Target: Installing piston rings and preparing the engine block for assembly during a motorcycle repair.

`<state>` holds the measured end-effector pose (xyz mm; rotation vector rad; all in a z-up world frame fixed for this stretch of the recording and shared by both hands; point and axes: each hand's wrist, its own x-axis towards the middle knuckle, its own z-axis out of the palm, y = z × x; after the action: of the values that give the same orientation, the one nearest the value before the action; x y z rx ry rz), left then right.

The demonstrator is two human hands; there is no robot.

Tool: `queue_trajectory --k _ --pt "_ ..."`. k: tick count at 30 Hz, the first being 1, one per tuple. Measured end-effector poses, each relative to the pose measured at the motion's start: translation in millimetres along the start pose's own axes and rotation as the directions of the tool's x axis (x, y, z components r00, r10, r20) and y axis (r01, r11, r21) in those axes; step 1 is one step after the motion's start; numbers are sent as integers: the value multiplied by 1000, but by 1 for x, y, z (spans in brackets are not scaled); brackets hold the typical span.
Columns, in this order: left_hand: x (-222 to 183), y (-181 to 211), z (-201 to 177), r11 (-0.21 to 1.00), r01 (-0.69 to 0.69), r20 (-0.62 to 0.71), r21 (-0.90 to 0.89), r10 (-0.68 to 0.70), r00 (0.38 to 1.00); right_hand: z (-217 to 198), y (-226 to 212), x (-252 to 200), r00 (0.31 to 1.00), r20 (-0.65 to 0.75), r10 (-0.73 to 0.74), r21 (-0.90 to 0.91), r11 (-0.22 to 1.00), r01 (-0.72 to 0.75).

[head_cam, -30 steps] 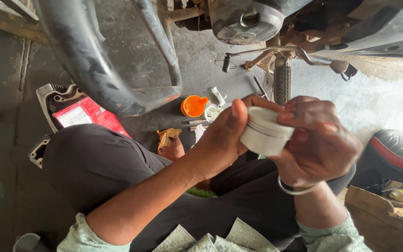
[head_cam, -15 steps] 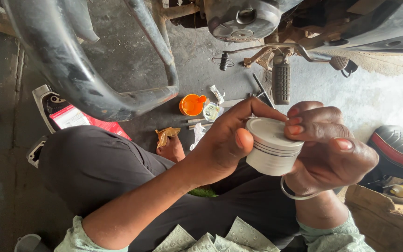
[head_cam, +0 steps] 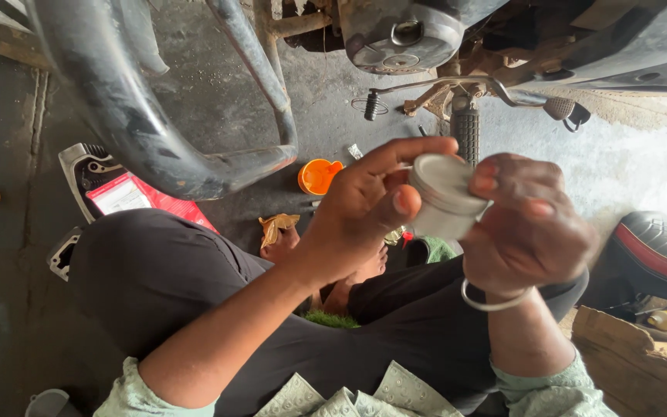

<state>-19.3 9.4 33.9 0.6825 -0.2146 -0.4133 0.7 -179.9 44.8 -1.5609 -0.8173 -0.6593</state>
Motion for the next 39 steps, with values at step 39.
queue_trajectory --k 39 --pt "30 -10 -44 492 -288 -1 822 507 862 -17 49 -5 421 512 749 279 319 -906"
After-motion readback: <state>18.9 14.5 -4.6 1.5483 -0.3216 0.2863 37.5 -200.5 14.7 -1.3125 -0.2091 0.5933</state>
